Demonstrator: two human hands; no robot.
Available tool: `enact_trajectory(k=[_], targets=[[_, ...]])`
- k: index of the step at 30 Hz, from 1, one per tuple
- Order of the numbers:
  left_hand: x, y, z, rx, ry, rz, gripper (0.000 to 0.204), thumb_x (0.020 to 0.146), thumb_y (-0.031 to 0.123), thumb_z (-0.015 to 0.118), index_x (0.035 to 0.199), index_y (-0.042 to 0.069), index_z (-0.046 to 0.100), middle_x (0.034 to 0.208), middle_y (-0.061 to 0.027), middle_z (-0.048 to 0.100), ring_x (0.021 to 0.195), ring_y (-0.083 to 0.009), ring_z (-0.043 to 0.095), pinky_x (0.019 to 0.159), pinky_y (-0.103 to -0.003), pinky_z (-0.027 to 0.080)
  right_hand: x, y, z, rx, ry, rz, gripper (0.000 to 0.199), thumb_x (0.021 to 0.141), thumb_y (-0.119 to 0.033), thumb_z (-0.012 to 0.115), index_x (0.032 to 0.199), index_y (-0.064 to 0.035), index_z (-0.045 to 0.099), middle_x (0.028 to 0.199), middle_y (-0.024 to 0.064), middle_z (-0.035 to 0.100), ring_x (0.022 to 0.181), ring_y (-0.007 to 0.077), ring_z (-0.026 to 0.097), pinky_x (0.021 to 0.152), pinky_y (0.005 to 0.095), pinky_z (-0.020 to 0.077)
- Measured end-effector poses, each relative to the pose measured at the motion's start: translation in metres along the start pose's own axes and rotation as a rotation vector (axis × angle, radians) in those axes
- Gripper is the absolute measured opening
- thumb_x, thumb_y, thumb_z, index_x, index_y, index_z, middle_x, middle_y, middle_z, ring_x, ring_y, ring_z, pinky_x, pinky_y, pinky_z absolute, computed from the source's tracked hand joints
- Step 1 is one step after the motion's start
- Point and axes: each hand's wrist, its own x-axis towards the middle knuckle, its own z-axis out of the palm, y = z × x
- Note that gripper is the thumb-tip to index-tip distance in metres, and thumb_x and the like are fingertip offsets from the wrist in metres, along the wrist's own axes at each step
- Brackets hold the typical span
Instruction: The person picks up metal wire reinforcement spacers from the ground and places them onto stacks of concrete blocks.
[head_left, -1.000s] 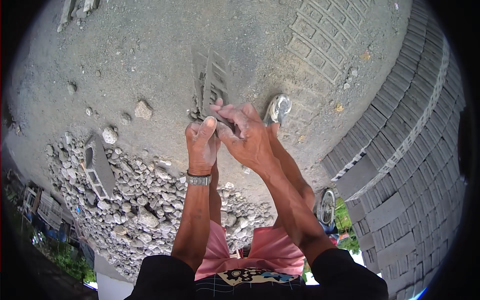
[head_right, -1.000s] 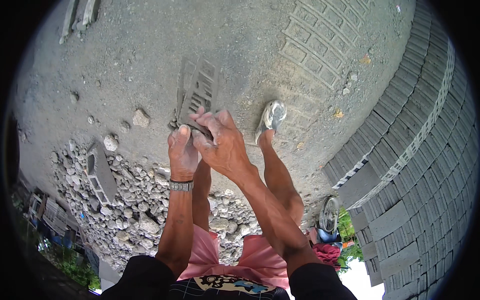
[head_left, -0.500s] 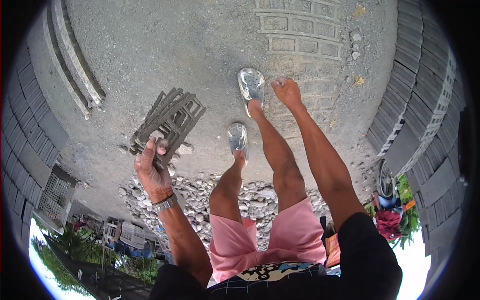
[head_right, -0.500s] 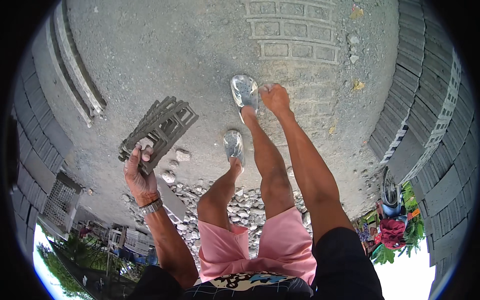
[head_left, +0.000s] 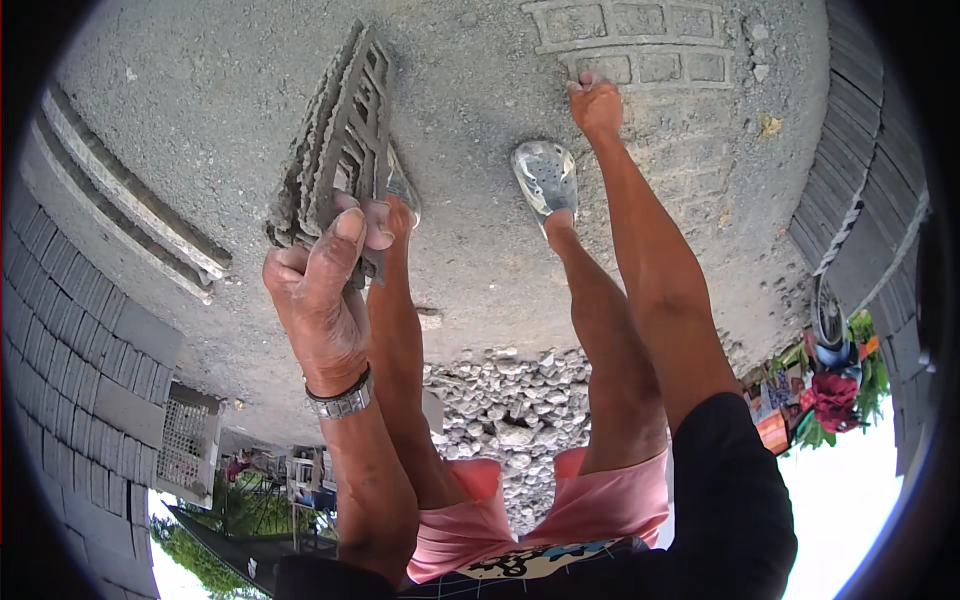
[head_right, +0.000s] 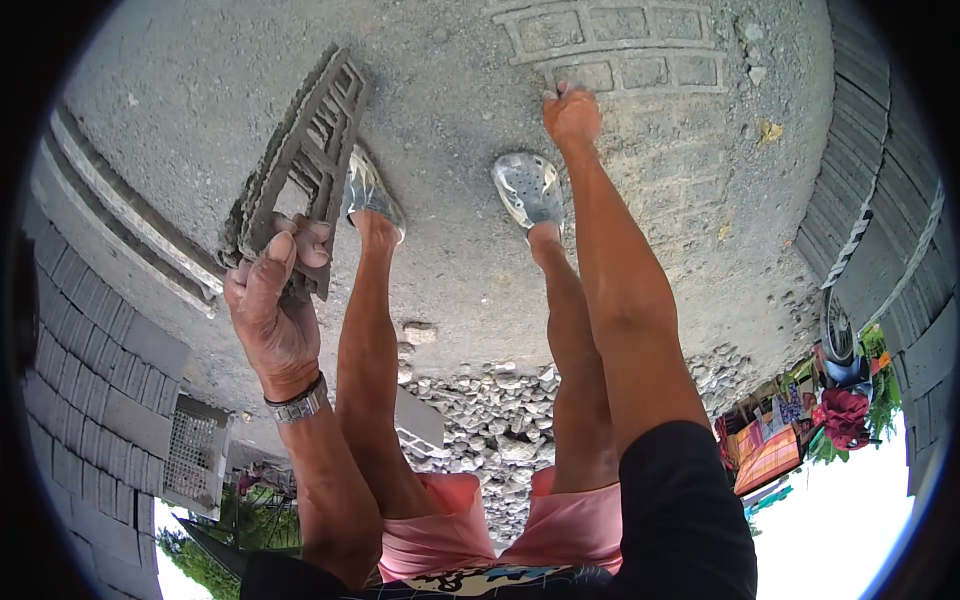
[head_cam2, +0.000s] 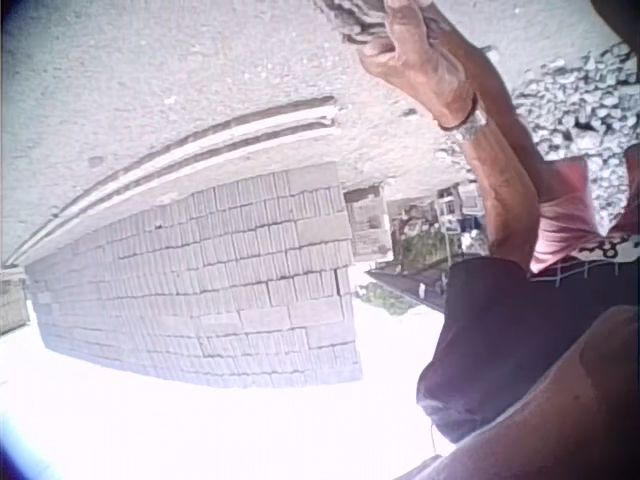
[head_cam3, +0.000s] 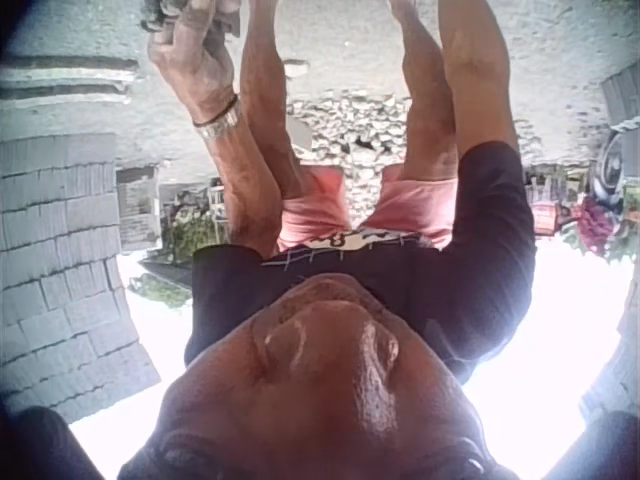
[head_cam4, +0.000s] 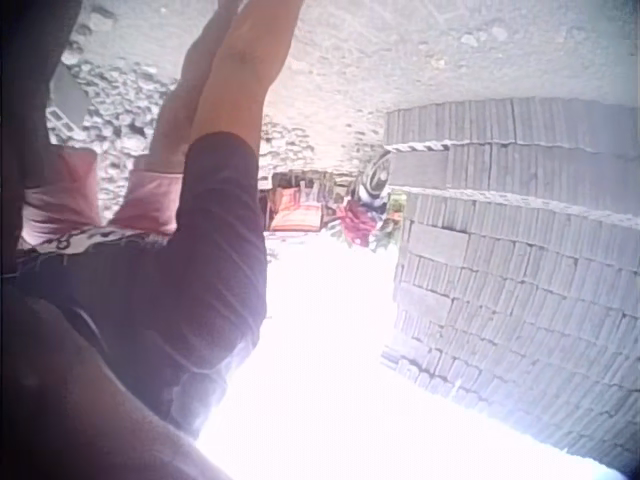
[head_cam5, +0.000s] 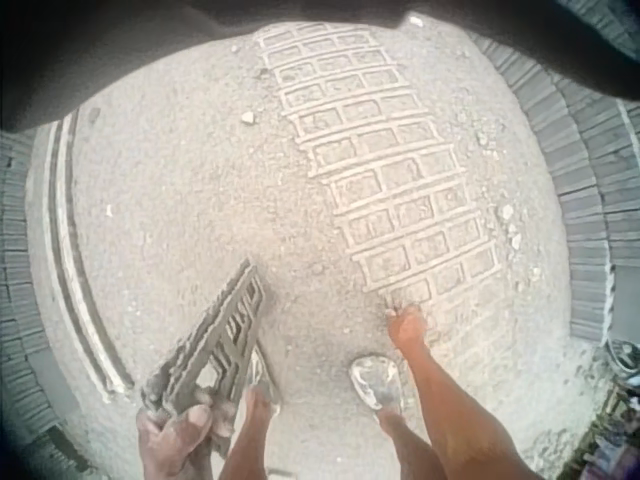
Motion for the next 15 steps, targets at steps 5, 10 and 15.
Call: enact_trajectory(k=[5, 10, 15], targets=[[0.007, -0.001, 0.001, 0.048, -0.147, -0.051, 0.032, 0.078, 0.014, 0.078, 0.099, -0.006, 0.064, 0.079, -0.0135, 0.069, 0.075, -0.0191, 0.065, 0.078, -0.033, 0.051, 0.025, 0.013, -0.003, 0.003, 0.059, 0.065, 0.035, 0.071, -0.036, 0.072, 0.091, -0.0075, 0.069, 0.096, 0.0181, 0.069, 0.093, 0.0356, 0.066, 0.084, 0.0432, 0.0517], [0.023, 0.016, -0.015, 0.166, -0.178, -0.126, 0.031, 0.076, 0.016, 0.081, 0.092, -0.006, 0.065, 0.074, -0.0143, 0.069, 0.073, -0.0194, 0.066, 0.074, -0.035, 0.053, 0.008, -0.07, -0.025, 0.096, 0.057, -0.064, 0.043, 0.069, -0.044, 0.073, 0.086, -0.0051, 0.068, 0.092, 0.0184, 0.069, 0.091, 0.036, 0.067, 0.08, 0.0425, 0.051], [0.037, 0.027, -0.001, 0.135, -0.219, -0.119, 0.027, 0.075, 0.012, 0.081, 0.091, -0.004, 0.067, 0.075, -0.0122, 0.07, 0.072, -0.0165, 0.067, 0.071, -0.031, 0.054, 0.068, -0.082, -0.017, -0.201, 0.059, -0.107, 0.054, 0.07, -0.054, 0.07, 0.088, -0.0034, 0.069, 0.094, 0.0204, 0.07, 0.088, 0.0367, 0.066, 0.077, 0.0477, 0.0489]])
